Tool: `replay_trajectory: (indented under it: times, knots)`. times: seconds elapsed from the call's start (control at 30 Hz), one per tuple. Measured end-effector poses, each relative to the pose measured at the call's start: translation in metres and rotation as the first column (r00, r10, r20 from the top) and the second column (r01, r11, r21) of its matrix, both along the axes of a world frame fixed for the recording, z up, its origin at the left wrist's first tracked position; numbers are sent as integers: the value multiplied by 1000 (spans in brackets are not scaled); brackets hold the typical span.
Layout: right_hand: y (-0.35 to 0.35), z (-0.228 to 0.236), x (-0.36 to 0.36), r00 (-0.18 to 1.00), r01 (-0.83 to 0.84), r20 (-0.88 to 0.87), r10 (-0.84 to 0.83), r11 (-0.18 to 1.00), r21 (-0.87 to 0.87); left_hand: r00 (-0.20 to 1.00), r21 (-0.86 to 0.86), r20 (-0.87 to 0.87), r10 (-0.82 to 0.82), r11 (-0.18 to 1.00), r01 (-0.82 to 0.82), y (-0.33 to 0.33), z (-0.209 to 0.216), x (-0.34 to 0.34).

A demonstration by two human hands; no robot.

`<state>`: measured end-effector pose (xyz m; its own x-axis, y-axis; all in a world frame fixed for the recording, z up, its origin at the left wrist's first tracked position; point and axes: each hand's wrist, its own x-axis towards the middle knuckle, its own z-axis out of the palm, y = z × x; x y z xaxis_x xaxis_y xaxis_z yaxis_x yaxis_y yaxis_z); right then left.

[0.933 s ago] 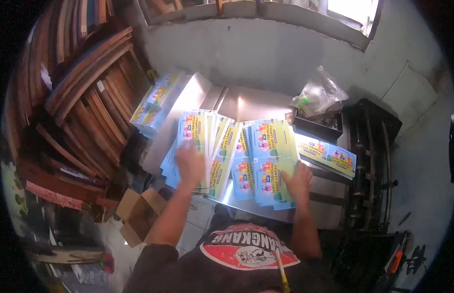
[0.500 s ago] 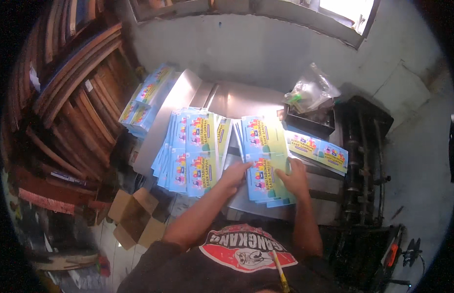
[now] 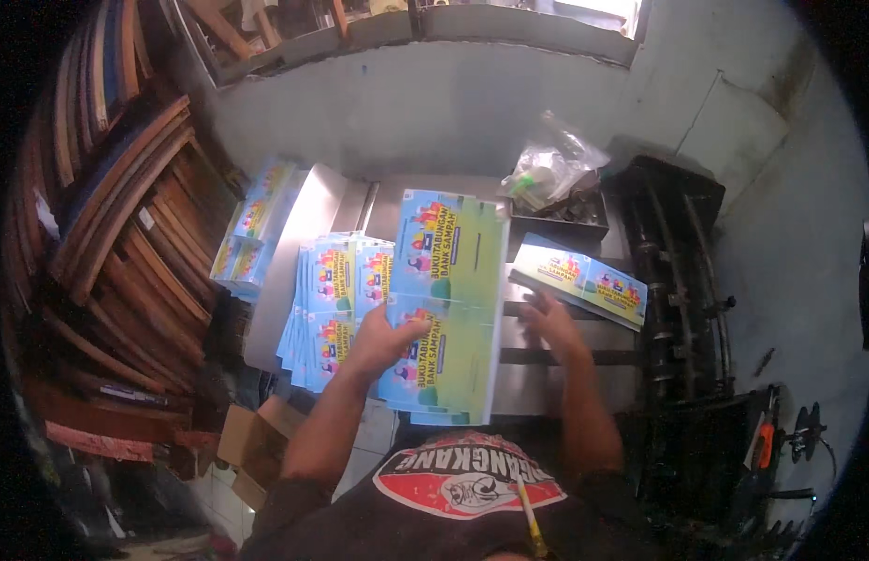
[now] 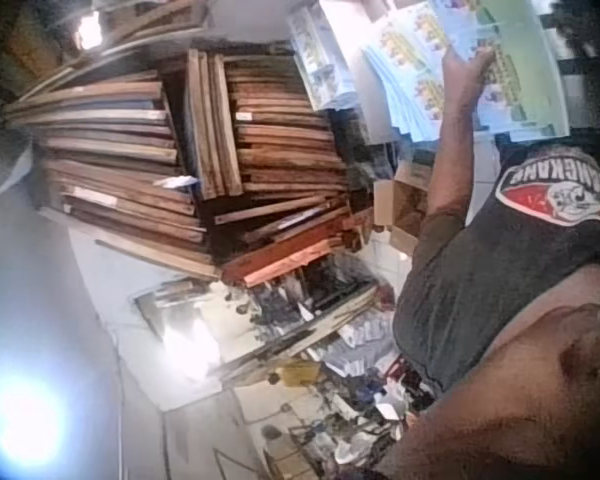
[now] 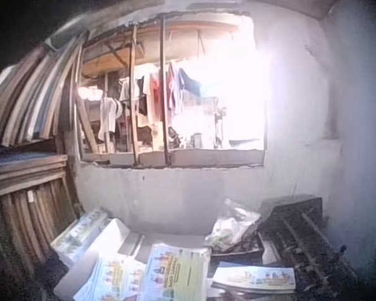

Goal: The person aligns and stacks printed paper sheets by hand, inserts inner pages into booklet covers, and feeds a booklet into a binding machine.

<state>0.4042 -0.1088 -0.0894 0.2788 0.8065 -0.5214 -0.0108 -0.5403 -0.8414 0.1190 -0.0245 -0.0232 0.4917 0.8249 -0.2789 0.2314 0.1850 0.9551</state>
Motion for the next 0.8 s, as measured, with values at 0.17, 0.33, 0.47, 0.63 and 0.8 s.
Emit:
replay_trajectory:
  times: [0.17, 0.33, 0.47, 0.63, 0.8]
  knots:
    - [-18, 33, -45, 953, 114, -298, 58, 843, 526, 985, 68, 153, -76, 995, 66, -8, -28, 17]
    - [-53, 17, -29, 1000, -5, 16, -8, 742, 670, 962, 294, 201, -187, 948, 123, -19, -26, 33]
    - [-74, -2, -36, 988, -93, 152, 6, 816, 571, 905, 102, 421, -64, 995, 22, -38, -58, 22]
    - [-74, -25, -47, 888, -286, 455, 61, 849, 444, 961, 11, 276, -23, 1000, 21, -40, -73, 8]
    - [-63, -18, -57, 979, 151, -198, -54, 843, 517, 945, 527, 319, -80, 843, -106, -35, -29, 4]
